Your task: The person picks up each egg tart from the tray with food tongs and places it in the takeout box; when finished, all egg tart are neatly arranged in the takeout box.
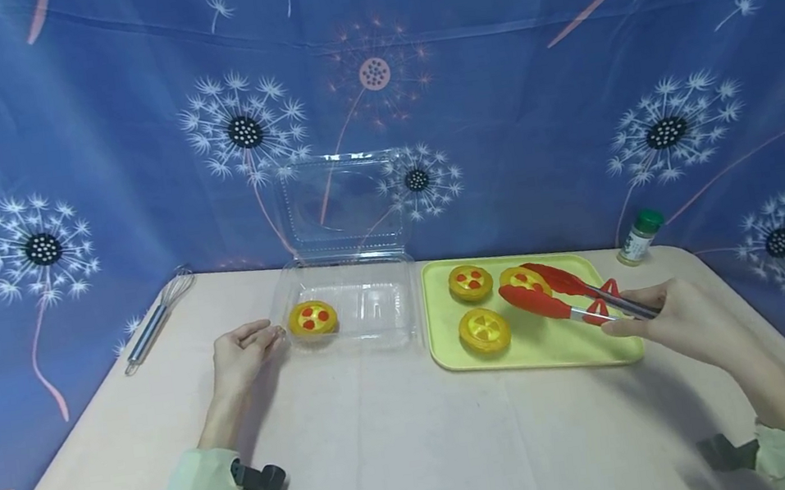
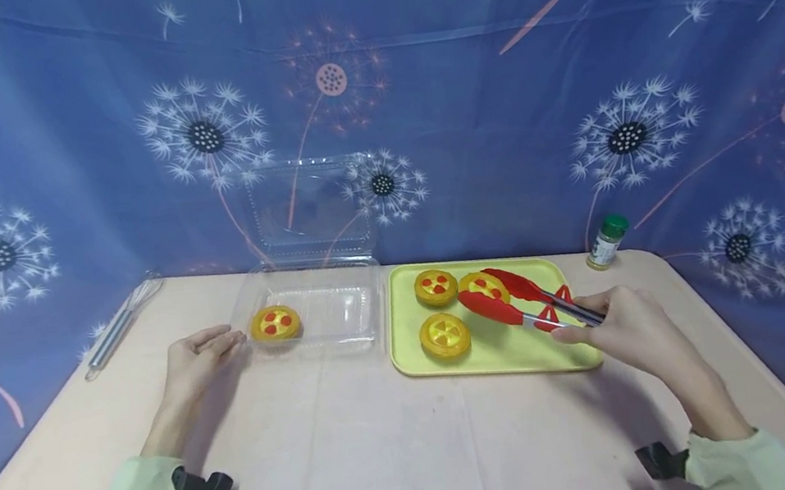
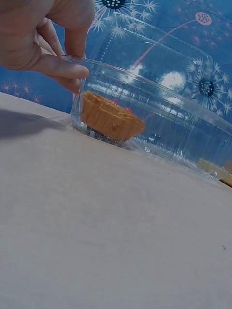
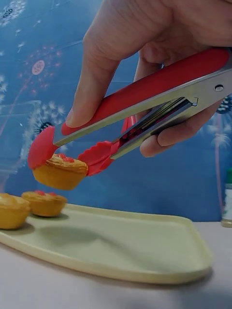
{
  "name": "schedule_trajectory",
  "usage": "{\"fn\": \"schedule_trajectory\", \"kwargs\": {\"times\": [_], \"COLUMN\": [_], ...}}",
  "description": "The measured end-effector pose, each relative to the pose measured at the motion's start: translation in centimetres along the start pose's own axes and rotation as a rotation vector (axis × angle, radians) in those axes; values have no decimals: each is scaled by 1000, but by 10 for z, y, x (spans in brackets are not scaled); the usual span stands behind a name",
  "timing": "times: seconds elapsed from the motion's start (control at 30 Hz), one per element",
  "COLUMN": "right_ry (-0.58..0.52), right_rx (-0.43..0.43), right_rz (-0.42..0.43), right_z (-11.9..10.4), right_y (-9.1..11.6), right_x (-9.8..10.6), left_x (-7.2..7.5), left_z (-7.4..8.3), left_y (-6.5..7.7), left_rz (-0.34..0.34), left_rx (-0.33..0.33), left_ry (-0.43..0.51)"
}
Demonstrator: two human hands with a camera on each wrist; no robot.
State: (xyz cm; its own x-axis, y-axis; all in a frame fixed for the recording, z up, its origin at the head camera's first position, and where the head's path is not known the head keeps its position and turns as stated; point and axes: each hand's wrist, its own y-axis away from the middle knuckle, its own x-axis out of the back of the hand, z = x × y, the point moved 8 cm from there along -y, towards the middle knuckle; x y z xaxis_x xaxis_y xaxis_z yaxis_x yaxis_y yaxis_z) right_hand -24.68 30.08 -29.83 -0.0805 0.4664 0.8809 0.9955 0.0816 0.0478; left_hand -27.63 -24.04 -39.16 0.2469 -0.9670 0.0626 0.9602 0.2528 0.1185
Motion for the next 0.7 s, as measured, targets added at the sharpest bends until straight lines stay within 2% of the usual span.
{"fn": "schedule_trajectory", "kwargs": {"times": [0.3, 0.53, 0.7], "right_ry": [-30, -51, -67], "right_rx": [102, 141, 142], "right_rz": [43, 48, 13], "right_z": [-43, -73, -95], "right_y": [-14, -26, -35], "right_x": [-2, -12, -23], "left_x": [0, -1, 0], "left_z": [-1, -1, -3], "left_y": [0, 0, 1], "left_rz": [4, 4, 8], "left_rx": [-5, -1, 5], "left_ry": [-6, -17, -27]}}
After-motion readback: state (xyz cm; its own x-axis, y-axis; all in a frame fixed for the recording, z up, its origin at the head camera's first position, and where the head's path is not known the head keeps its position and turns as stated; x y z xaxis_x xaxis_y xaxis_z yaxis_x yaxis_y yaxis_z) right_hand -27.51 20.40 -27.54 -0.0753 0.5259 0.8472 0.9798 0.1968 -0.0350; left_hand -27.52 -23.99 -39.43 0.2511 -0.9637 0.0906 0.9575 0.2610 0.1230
